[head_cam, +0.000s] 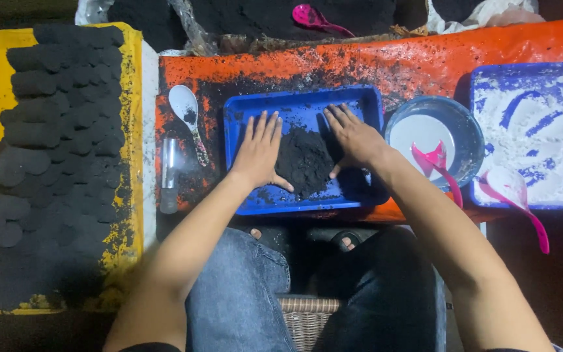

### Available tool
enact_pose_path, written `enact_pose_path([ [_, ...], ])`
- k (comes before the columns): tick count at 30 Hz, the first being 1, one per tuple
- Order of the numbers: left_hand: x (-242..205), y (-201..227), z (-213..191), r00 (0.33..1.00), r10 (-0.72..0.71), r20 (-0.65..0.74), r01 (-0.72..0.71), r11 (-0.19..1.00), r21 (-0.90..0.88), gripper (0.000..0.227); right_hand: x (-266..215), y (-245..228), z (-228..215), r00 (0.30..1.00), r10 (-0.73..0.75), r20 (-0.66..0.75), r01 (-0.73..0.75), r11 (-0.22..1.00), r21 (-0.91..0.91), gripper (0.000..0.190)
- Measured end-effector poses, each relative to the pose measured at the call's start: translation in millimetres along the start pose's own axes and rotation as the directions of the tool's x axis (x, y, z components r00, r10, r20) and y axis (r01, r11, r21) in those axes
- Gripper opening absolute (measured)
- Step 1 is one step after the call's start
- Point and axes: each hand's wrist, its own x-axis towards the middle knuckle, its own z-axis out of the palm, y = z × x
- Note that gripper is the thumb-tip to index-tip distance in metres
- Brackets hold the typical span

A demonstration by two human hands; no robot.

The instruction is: The person scoops a dark granular substance from a large bag into a blue tray using a pink scoop. They then mix the dark material with their hands, adding a white liquid from a bowl to the mixture and kneading it together.

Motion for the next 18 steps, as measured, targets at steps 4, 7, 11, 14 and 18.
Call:
enact_pose_path([
  [4,-6,-1,5,1.0,-0.007,0.023,0.007,1.0,-0.012,0.157,-10,-6,-10,0.998,-0.025,0.053,0.025,1.0,-0.004,0.149],
  [7,-7,5,14,0.999,-0.004,0.037,0.008,0.993,-0.121,0.156,-9,-3,0,0.997,-0.013,0.073,0.018,0.997,-0.07,0.148],
  [11,-2,8,18,0.999,-0.03,0.045,0.037,0.982,-0.185,0.155,3,5,15,0.999,-0.024,0.037,0.026,0.998,-0.053,0.15],
  [14,-4,8,15,0.998,-0.004,0.07,0.02,0.976,-0.219,0.155,-6,3,12,0.998,-0.06,0.016,0.059,0.998,0.003,0.158],
  [18,-10,9,14,0.996,0.023,0.082,-0.004,0.974,-0.226,0.155,-19,-7,20,0.994,-0.102,-0.029,0.103,0.994,0.037,0.162],
])
